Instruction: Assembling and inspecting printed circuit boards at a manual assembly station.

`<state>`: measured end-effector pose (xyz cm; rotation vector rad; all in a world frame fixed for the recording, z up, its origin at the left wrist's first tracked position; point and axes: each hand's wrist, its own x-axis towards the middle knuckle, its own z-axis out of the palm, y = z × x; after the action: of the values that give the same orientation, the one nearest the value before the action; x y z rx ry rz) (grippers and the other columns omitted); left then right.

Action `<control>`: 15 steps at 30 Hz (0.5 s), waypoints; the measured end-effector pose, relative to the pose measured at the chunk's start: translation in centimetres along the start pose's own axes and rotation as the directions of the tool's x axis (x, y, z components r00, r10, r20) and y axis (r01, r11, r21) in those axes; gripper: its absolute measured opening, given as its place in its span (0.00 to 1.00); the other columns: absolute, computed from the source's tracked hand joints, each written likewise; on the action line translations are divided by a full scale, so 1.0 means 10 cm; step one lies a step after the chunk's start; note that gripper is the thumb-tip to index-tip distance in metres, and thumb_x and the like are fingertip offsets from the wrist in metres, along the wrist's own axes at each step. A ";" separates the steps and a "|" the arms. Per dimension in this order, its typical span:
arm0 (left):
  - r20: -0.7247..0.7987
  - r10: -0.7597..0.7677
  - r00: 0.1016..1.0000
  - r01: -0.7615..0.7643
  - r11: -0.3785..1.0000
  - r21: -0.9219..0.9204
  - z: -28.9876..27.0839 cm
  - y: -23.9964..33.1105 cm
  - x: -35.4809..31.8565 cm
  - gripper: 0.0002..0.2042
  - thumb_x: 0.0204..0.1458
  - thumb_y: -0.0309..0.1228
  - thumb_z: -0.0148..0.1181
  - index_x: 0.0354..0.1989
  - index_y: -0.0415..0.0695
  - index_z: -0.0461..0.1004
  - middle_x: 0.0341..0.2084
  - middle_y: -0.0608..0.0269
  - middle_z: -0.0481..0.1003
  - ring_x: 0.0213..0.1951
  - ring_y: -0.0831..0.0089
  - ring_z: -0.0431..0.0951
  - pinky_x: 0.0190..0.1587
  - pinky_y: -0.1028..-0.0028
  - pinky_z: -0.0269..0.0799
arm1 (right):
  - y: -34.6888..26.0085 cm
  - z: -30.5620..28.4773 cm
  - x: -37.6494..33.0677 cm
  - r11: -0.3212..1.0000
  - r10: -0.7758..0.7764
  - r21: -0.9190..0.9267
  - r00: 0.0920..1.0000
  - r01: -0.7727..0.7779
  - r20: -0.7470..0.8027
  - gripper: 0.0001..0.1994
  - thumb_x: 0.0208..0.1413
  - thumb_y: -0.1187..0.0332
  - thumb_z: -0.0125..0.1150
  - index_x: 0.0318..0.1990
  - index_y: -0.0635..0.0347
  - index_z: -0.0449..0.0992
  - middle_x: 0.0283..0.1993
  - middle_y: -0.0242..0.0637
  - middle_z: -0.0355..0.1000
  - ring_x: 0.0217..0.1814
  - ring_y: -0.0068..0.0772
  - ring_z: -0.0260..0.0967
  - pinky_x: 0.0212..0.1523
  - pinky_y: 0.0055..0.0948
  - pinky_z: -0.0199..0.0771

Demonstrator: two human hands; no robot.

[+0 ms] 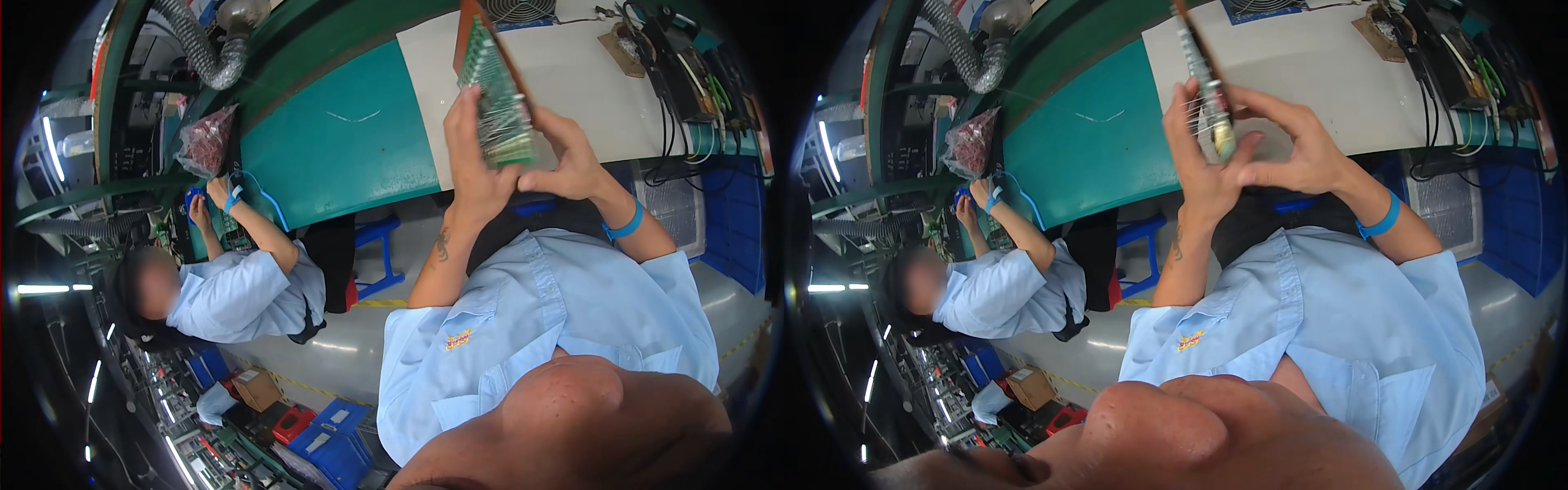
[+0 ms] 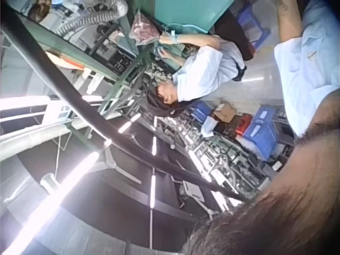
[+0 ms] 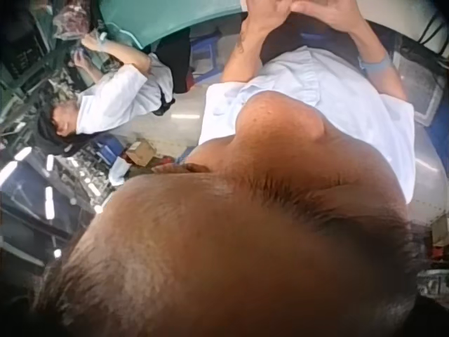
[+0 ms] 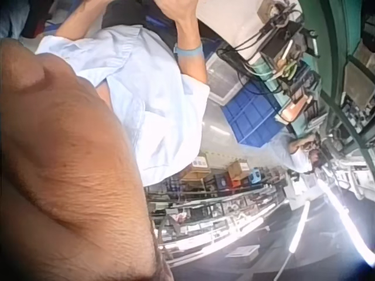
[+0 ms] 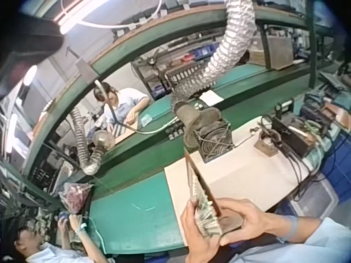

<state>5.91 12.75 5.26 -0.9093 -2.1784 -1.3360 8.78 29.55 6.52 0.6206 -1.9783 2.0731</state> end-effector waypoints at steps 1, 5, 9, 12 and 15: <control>-0.001 -0.056 0.998 0.056 0.996 -0.075 -0.03 -0.02 -0.03 0.48 0.44 0.26 0.74 0.74 0.40 0.51 0.69 0.48 0.59 0.67 0.50 0.63 0.67 0.57 0.61 | -0.06 0.01 0.05 0.994 -0.076 -0.078 0.996 0.080 0.049 0.33 0.50 0.70 0.72 0.66 0.64 0.69 0.67 0.44 0.70 0.63 0.40 0.70 0.61 0.36 0.72; -0.010 -0.126 0.992 0.121 0.965 -0.231 -0.05 -0.07 -0.17 0.46 0.47 0.26 0.72 0.74 0.42 0.49 0.69 0.48 0.60 0.68 0.49 0.63 0.67 0.54 0.61 | -0.08 0.04 0.05 0.963 -0.184 -0.178 0.975 0.204 0.122 0.38 0.47 0.67 0.74 0.68 0.64 0.67 0.71 0.47 0.65 0.69 0.46 0.66 0.67 0.41 0.68; -0.047 -0.102 0.994 0.082 0.944 -0.319 -0.04 -0.10 -0.16 0.45 0.51 0.26 0.70 0.75 0.45 0.48 0.69 0.48 0.60 0.69 0.47 0.62 0.69 0.50 0.60 | -0.07 0.06 0.03 0.951 -0.213 -0.197 0.966 0.239 0.145 0.40 0.46 0.66 0.75 0.69 0.65 0.66 0.73 0.49 0.62 0.72 0.49 0.63 0.70 0.44 0.65; -0.116 0.042 0.992 -0.078 0.943 -0.324 -0.05 -0.13 -0.12 0.46 0.52 0.27 0.70 0.75 0.48 0.44 0.67 0.47 0.63 0.69 0.47 0.62 0.69 0.50 0.59 | -0.07 0.07 0.01 0.956 -0.215 -0.171 0.967 0.237 0.134 0.40 0.47 0.66 0.75 0.69 0.66 0.66 0.73 0.49 0.62 0.73 0.50 0.62 0.71 0.43 0.64; -0.092 -0.044 0.995 0.010 0.939 -0.343 -0.06 -0.11 -0.18 0.47 0.52 0.28 0.70 0.76 0.49 0.42 0.67 0.47 0.64 0.70 0.47 0.62 0.70 0.49 0.58 | -0.08 0.09 -0.01 0.945 -0.232 -0.204 0.963 0.256 0.134 0.40 0.46 0.66 0.75 0.69 0.66 0.66 0.73 0.50 0.62 0.74 0.50 0.61 0.71 0.43 0.64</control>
<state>6.39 11.28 3.72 -0.9151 -1.9225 -1.7721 9.35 28.78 7.20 0.8968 -2.0319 1.6811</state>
